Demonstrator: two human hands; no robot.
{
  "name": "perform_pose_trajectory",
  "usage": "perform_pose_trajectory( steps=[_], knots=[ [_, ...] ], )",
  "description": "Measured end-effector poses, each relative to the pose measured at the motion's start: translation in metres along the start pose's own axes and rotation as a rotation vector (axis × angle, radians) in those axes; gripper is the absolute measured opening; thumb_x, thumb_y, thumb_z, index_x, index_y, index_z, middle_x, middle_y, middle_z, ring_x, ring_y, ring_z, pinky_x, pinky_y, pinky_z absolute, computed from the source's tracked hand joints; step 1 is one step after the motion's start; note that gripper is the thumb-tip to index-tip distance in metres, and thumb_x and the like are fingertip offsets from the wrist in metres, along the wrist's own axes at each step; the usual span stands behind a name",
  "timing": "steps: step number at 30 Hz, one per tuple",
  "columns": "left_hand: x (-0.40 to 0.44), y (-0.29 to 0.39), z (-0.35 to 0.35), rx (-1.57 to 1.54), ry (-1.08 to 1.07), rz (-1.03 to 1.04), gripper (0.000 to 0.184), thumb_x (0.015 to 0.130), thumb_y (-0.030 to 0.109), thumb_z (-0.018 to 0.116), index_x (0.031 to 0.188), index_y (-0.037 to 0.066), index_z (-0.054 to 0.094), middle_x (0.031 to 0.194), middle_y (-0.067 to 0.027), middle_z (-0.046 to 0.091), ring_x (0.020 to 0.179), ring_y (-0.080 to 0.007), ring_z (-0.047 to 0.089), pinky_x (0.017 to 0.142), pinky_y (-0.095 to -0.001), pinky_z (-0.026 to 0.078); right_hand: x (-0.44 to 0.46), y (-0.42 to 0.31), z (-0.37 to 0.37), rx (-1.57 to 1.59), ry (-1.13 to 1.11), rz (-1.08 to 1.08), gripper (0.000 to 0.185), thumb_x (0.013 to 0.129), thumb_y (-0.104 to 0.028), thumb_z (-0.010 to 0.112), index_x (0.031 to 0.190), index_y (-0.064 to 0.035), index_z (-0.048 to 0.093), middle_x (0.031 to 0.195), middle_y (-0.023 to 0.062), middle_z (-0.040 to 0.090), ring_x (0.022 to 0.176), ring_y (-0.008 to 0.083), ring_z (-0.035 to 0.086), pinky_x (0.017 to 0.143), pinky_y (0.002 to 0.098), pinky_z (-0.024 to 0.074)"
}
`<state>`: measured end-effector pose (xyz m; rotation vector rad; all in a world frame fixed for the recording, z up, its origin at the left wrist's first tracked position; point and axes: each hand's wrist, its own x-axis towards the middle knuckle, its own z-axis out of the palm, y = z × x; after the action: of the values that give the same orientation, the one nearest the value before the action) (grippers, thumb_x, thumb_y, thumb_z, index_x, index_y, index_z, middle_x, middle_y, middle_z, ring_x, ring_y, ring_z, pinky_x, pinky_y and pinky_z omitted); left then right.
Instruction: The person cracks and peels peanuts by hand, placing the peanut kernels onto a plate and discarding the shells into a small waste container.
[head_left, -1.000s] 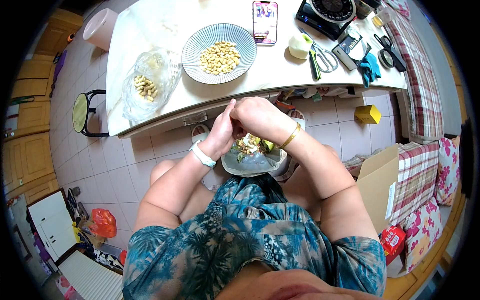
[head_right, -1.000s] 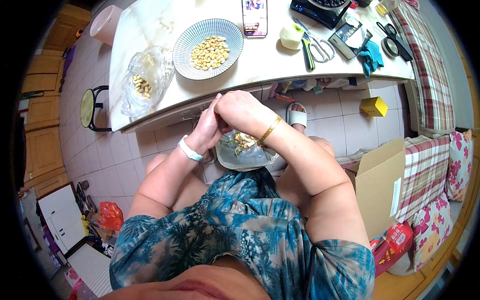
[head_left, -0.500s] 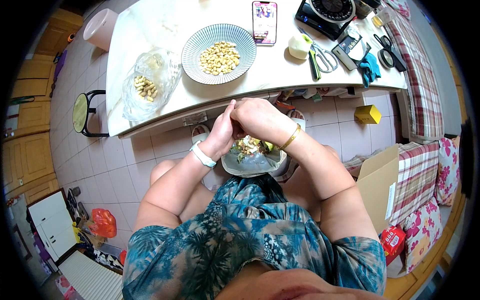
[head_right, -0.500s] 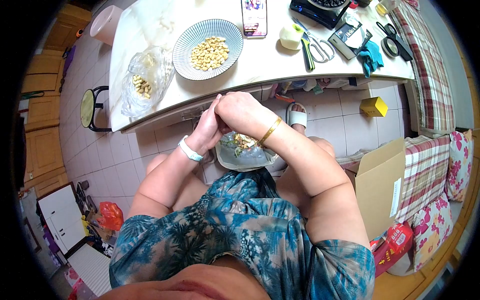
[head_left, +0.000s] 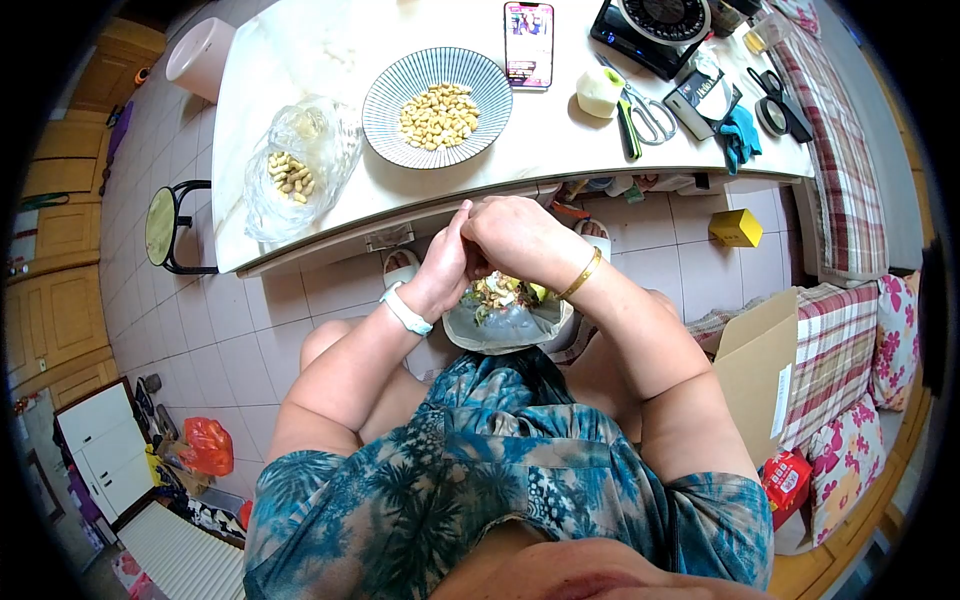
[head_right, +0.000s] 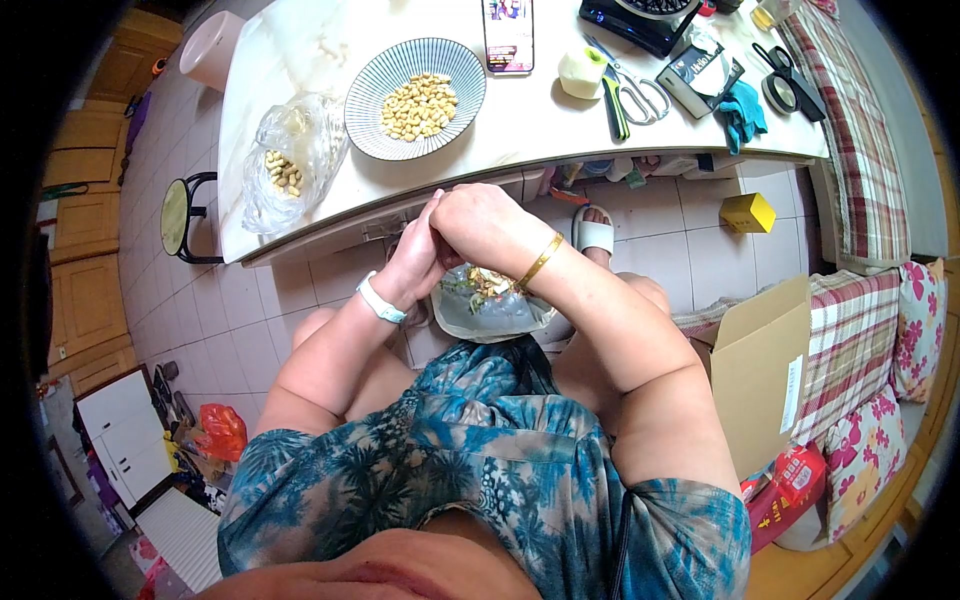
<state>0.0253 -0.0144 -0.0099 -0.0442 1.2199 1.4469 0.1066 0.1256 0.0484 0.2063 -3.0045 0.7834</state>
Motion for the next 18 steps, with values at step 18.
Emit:
perform_pose_trajectory(
  steps=[18],
  knots=[
    [-0.0008, -0.0007, 0.0012, -0.017, 0.007, -0.005, 0.052, 0.108, 0.051, 0.036, 0.125, 0.006, 0.059, 0.112, -0.0082, 0.068, 0.093, -0.0195, 0.07, 0.078, -0.0351, 0.06, -0.0009, 0.0012, 0.0027, -0.041, 0.047, -0.015, 0.016, 0.066, -0.014, 0.076, 0.075, -0.0019, 0.072, 0.079, 0.0172, 0.072, 0.08, 0.0326, 0.072, 0.074, 0.0413, 0.0575]
  ],
)
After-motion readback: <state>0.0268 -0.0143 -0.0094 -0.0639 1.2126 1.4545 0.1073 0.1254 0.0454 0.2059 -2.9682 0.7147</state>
